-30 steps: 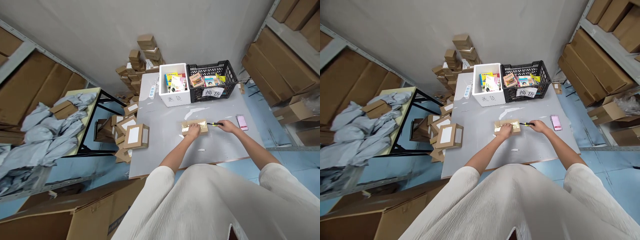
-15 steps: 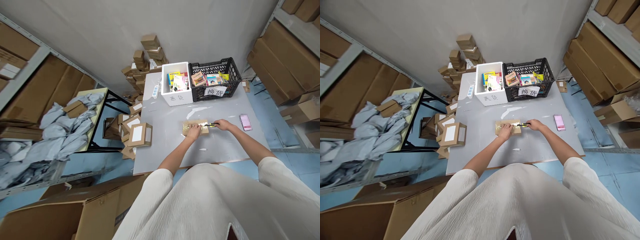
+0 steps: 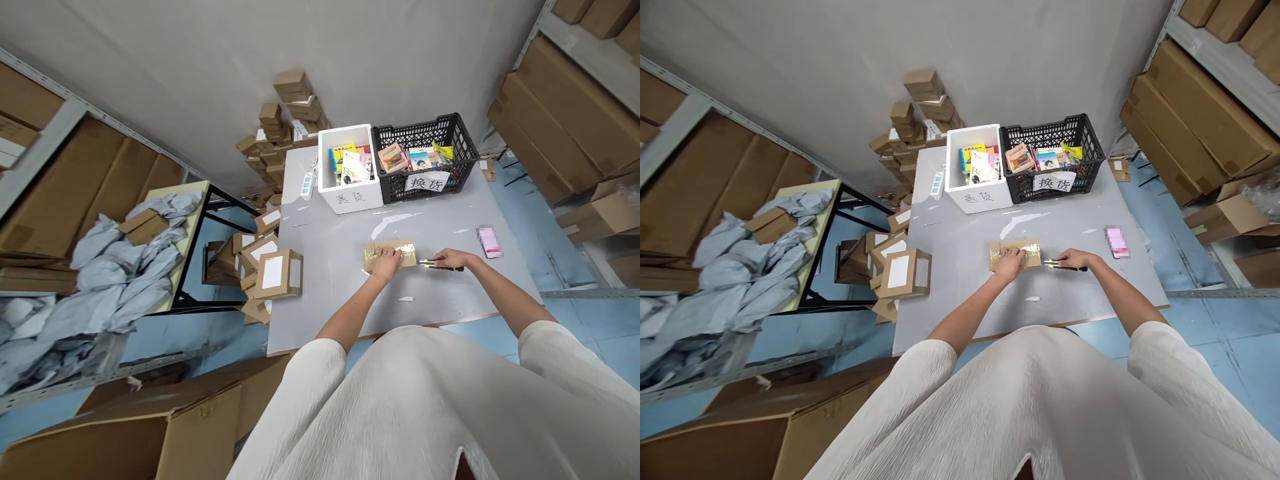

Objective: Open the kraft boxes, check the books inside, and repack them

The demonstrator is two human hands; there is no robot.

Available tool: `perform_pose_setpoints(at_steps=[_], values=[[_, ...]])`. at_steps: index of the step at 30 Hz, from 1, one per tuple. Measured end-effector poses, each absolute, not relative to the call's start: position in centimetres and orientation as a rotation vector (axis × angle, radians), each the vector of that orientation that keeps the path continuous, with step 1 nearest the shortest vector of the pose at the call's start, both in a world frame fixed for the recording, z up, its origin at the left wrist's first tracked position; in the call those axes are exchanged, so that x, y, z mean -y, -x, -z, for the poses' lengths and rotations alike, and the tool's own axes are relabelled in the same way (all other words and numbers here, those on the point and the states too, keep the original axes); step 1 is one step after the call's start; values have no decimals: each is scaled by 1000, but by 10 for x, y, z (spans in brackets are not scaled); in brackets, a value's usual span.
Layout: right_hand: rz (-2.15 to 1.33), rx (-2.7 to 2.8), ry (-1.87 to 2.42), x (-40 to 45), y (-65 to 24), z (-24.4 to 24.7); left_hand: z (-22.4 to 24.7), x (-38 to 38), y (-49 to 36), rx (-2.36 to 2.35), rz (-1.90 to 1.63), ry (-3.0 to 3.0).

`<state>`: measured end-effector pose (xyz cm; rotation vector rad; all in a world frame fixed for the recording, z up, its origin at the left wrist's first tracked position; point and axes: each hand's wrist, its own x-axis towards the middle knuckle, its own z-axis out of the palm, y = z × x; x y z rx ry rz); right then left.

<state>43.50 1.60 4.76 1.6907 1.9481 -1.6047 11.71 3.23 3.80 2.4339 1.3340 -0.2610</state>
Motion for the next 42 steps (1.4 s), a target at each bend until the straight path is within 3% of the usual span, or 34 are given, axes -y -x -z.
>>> perform_pose_setpoints(at_steps=[10, 20, 42], values=[[1655, -1894, -2147, 2, -436, -59, -40, -46, -122, -1443, -17, -2422], [715, -2396, -1838, 9, -412, -66, -29, -57, -138, -1437, 97, -2393], [682, -2266, -2321, 12, -427, -40, -20, -37, -133, -1450, -21, -2360]])
